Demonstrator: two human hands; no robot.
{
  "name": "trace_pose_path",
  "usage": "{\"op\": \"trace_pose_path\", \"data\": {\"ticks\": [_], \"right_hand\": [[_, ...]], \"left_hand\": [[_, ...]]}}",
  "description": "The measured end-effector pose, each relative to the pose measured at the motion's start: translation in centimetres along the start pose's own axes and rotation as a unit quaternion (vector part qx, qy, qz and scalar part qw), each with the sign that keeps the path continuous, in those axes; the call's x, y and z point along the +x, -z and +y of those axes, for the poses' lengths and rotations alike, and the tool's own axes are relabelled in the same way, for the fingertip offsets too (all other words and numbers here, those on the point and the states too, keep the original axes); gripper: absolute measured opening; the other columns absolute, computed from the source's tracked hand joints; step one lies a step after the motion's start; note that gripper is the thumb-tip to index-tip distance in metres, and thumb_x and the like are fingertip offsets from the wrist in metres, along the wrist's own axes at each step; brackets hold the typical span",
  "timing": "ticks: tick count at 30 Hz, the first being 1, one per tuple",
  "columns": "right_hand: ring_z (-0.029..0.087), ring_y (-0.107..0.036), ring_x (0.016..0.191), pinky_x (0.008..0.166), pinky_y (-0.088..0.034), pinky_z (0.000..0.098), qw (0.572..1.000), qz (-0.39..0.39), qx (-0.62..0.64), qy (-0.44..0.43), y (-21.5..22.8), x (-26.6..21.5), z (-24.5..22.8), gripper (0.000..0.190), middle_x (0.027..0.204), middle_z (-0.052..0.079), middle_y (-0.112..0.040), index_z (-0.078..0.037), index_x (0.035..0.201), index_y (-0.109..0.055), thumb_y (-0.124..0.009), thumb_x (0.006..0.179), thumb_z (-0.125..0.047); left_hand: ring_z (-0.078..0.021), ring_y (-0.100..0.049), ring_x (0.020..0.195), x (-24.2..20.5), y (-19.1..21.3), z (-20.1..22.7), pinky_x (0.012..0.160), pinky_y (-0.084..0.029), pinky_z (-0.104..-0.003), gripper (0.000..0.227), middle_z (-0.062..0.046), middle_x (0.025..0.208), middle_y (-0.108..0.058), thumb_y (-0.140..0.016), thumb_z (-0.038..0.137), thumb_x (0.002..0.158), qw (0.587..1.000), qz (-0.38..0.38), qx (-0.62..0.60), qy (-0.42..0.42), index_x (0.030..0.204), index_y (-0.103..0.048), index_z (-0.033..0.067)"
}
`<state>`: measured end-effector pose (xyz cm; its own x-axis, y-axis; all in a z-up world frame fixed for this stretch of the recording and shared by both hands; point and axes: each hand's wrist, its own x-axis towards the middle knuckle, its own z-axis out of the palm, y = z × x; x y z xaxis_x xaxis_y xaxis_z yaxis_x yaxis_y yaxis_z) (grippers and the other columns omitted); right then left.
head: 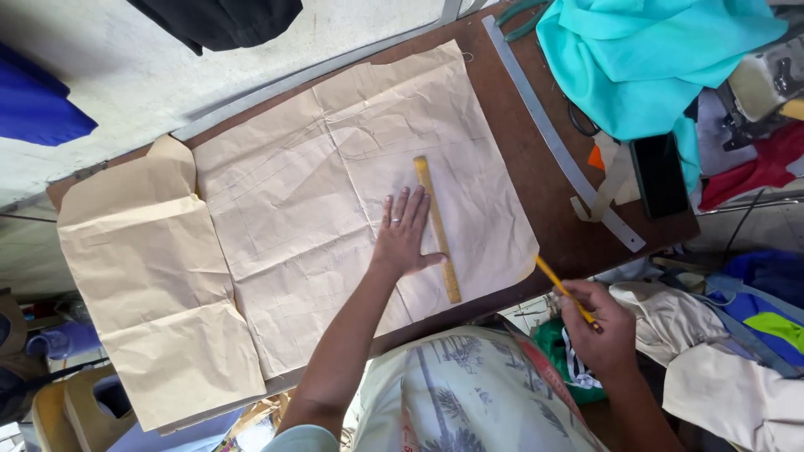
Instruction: The person uses a ruler and pencil to draw straight lines on a large piece of light-colored fabric laid out on a table. They then use scissors to cut the fabric along the marked lines.
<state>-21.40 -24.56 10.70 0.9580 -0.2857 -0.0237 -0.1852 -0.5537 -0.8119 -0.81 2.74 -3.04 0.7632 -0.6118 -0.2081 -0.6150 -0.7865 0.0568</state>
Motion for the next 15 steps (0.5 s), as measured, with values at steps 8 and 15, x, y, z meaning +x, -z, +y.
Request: {"op": "trace_pose_path", "data": {"ticks": [8,15], "right_hand": [[0.024,-0.073,0.104,0.092,-0.056,0.0400,0.987,-0.036,-0.100,0.122,-6.8,0.7,3.1,0.032,0.115,0.006,-0.078,-0.007,0.121,-0.074,-0.061,0.099,-0.027],[0.024,-0.075,0.100,0.083,-0.064,0.0365,0.965,0.071,0.246,-0.057,-11.2,19.0,-4.3,0.044,0.125,0.017,-0.072,-0.007,0.140,-0.053,-0.043,0.108,-0.035]], "left_hand": [[-0.0388,0.007,0.155,-4.8,1.5,-7.3,0.122,0.003,-0.060,0.128,-0.017,0.170,0.006,-0.064,0.081,0.077,0.994,-0.033,-0.002,0.102,0.162,-0.007,0.0037],[-0.0431,-0.041,0.141,-7.1,-0.5,-5.6,0.112,-0.033,-0.063,0.066,-0.025,0.151,-0.045,-0.072,0.031,0.087,0.950,0.205,-0.234,0.022,0.143,-0.050,0.0029]]}}
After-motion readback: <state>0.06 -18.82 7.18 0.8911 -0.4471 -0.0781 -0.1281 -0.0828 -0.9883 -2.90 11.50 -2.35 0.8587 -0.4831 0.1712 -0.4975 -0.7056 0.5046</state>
